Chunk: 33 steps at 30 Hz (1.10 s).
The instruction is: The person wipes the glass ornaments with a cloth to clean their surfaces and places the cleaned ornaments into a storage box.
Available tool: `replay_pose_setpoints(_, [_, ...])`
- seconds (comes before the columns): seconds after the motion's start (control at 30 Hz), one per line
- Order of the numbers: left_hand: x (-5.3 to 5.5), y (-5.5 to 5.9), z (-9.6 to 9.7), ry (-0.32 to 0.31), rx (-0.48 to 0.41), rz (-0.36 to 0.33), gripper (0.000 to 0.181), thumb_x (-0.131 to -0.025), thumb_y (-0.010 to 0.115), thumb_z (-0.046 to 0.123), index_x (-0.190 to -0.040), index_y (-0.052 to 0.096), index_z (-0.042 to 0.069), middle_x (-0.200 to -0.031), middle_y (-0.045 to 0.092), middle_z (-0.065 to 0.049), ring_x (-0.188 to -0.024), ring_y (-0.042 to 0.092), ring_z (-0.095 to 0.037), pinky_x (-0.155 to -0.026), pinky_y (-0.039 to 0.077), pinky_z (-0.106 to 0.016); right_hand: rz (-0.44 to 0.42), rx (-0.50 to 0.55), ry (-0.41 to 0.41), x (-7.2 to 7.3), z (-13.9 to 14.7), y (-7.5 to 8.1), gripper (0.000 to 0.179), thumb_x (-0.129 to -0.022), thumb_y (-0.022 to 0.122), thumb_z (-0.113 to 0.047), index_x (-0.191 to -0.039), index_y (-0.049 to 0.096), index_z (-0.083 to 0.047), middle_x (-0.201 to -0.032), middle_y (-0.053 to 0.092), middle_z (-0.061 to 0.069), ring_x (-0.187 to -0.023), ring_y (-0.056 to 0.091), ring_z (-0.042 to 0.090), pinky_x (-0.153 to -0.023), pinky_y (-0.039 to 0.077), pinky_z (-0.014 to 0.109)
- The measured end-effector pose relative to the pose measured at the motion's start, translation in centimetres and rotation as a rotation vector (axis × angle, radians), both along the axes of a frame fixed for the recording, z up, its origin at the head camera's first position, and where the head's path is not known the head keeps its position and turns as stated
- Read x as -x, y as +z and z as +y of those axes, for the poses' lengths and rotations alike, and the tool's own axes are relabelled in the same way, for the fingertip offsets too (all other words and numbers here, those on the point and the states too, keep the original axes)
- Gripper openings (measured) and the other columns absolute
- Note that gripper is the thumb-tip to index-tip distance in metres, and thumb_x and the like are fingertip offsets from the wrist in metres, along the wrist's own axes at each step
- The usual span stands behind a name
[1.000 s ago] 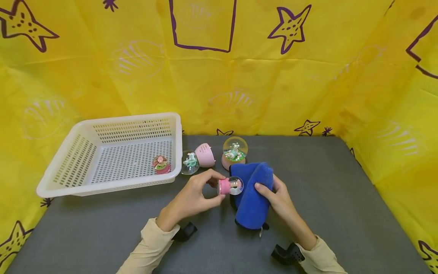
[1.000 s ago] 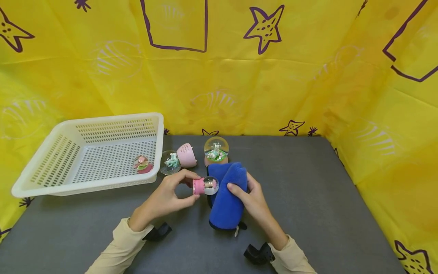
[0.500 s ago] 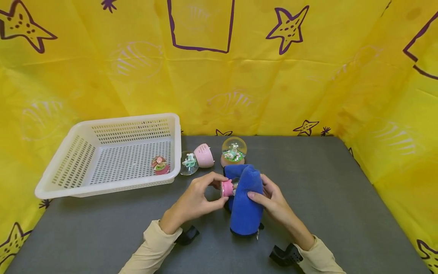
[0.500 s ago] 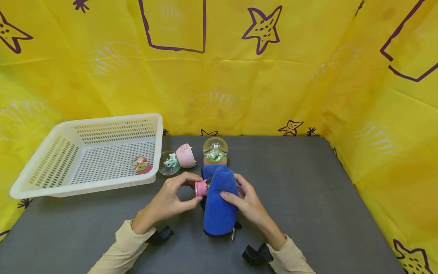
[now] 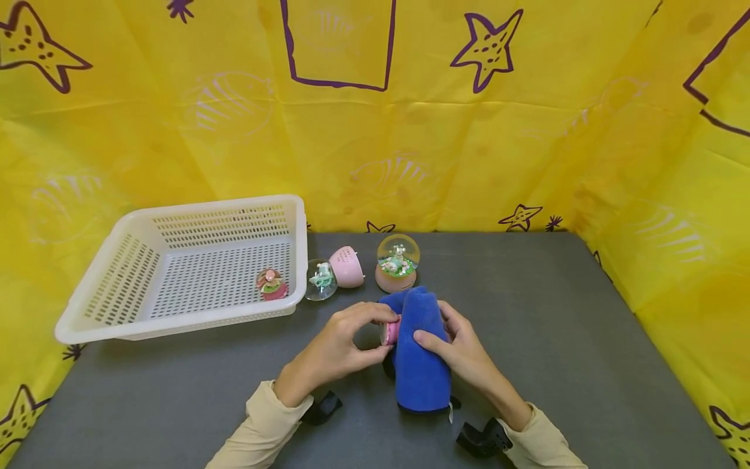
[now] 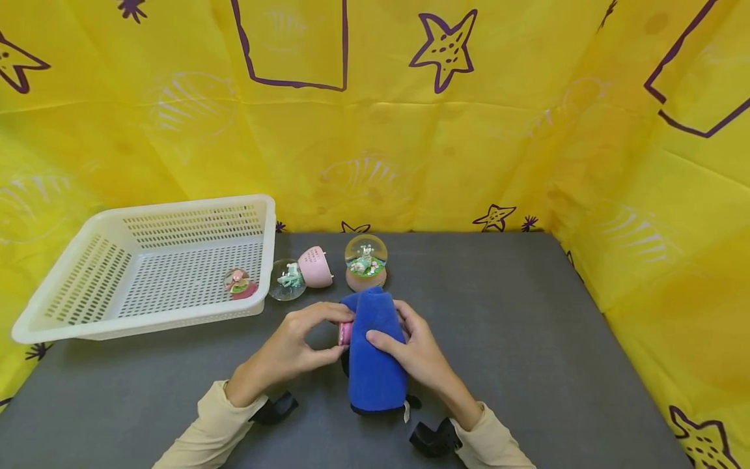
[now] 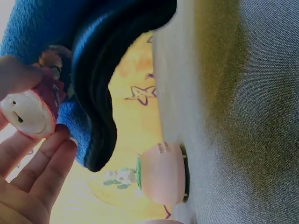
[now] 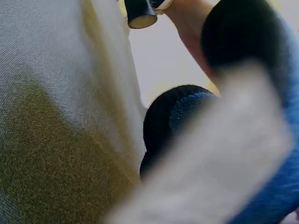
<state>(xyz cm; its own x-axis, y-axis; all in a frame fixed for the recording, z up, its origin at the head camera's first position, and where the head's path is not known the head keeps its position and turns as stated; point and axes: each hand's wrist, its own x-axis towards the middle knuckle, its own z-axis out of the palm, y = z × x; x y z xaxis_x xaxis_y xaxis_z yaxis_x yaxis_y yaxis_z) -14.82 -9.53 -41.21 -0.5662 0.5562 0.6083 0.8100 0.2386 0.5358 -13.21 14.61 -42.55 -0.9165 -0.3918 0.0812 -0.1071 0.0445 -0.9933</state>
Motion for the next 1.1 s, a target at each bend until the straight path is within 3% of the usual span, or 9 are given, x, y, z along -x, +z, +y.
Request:
replay_pose_setpoints(0.17, [0.0, 0.2, 0.0, -0.028, -0.043, -0.021, 0.043, -0.074, 0.081, 0.002, -0.114, 0.065, 0.009, -0.108, 0.071, -0.005, -0.094, 0.066, -0.012, -0.084, 0.056, -0.025, 0.121, 0.050, -0.054, 0.2, 0.3, -0.1, 0.019, -0.100, 0.051, -0.004, -0.117, 0.059, -0.001, -0.095, 0.069, -0.006, -0.076, 0.070, 0.008, -0.064, 0.059, 0.030])
replay_pose_setpoints(0.3, [-0.2, 0.5, 0.0, -0.057, -0.087, -0.062, 0.045, -0.074, 0.081, 0.000, -0.116, 0.065, 0.009, -0.110, 0.072, -0.006, -0.094, 0.067, -0.013, -0.084, 0.057, -0.027, 0.132, 0.136, -0.057, 0.4, 0.6, -0.1, 0.024, -0.102, 0.045, -0.003, -0.106, 0.063, -0.017, -0.085, 0.068, -0.013, -0.069, 0.067, 0.003, -0.059, 0.057, 0.025])
replay_pose_setpoints(0.4, [-0.3, 0.8, -0.1, -0.064, -0.105, -0.072, 0.046, -0.074, 0.080, -0.001, -0.116, 0.064, 0.008, -0.109, 0.072, -0.007, -0.094, 0.067, -0.014, -0.084, 0.058, -0.027, 0.097, 0.166, -0.041, 0.4, 0.8, 0.0, 0.026, -0.104, 0.043, -0.006, -0.106, 0.063, -0.023, -0.086, 0.068, -0.013, -0.072, 0.067, 0.003, -0.062, 0.057, 0.024])
replay_pose_setpoints(0.53, [-0.4, 0.9, -0.1, -0.045, -0.096, -0.056, 0.046, -0.074, 0.080, 0.000, -0.116, 0.064, 0.008, -0.108, 0.071, -0.006, -0.093, 0.067, -0.013, -0.083, 0.057, -0.027, 0.058, 0.155, 0.001, 0.3, 0.8, 0.1, 0.021, -0.105, 0.043, -0.010, -0.111, 0.059, -0.022, -0.088, 0.068, -0.013, -0.075, 0.068, 0.004, -0.065, 0.058, 0.026])
replay_pose_setpoints(0.63, [-0.3, 0.9, -0.2, -0.018, -0.076, -0.058, 0.046, -0.074, 0.080, 0.001, -0.117, 0.064, 0.008, -0.107, 0.071, -0.005, -0.091, 0.065, -0.012, -0.082, 0.057, -0.026, 0.067, 0.112, 0.034, 0.2, 0.8, 0.1, 0.023, -0.103, 0.048, -0.010, -0.124, 0.056, -0.005, -0.098, 0.068, -0.012, -0.082, 0.070, 0.006, -0.070, 0.060, 0.029])
replay_pose_setpoints(0.77, [-0.2, 0.7, -0.3, 0.014, -0.052, -0.075, 0.044, -0.076, 0.080, 0.004, -0.117, 0.063, 0.009, -0.103, 0.071, -0.003, -0.087, 0.064, -0.010, -0.079, 0.056, -0.025, 0.087, 0.045, 0.036, -0.1, 0.4, 0.1, 0.046, -0.097, 0.058, -0.007, -0.136, 0.043, 0.011, -0.114, 0.066, 0.007, -0.094, 0.070, 0.011, -0.079, 0.059, 0.033])
replay_pose_setpoints(0.9, [-0.3, 0.7, -0.2, 0.026, -0.041, -0.106, 0.042, -0.077, 0.080, 0.006, -0.116, 0.062, 0.007, -0.100, 0.071, -0.004, -0.083, 0.064, -0.010, -0.076, 0.056, -0.024, 0.096, -0.010, -0.003, -0.4, -0.2, 0.2, 0.048, -0.095, 0.060, -0.005, -0.138, 0.044, 0.005, -0.119, 0.060, 0.025, -0.096, 0.069, 0.013, -0.080, 0.059, 0.035])
replay_pose_setpoints(1.0, [-0.3, 0.7, -0.1, 0.018, -0.030, -0.133, 0.042, -0.079, 0.079, 0.007, -0.116, 0.062, 0.007, -0.099, 0.071, -0.004, -0.082, 0.065, -0.009, -0.075, 0.057, -0.024, 0.122, -0.032, -0.057, -0.5, -0.3, 0.2, 0.043, -0.095, 0.058, -0.004, -0.136, 0.047, 0.004, -0.116, 0.061, 0.021, -0.092, 0.069, 0.012, -0.077, 0.059, 0.035])
replay_pose_setpoints(1.1, [-0.3, 0.7, -0.1, -0.002, -0.027, -0.146, 0.042, -0.079, 0.080, 0.007, -0.117, 0.062, 0.008, -0.101, 0.071, -0.004, -0.084, 0.065, -0.009, -0.078, 0.057, -0.025, 0.153, -0.027, -0.118, -0.5, -0.3, 0.2, 0.035, -0.095, 0.056, -0.003, -0.128, 0.052, 0.007, -0.107, 0.066, 0.006, -0.084, 0.070, 0.010, -0.071, 0.059, 0.034])
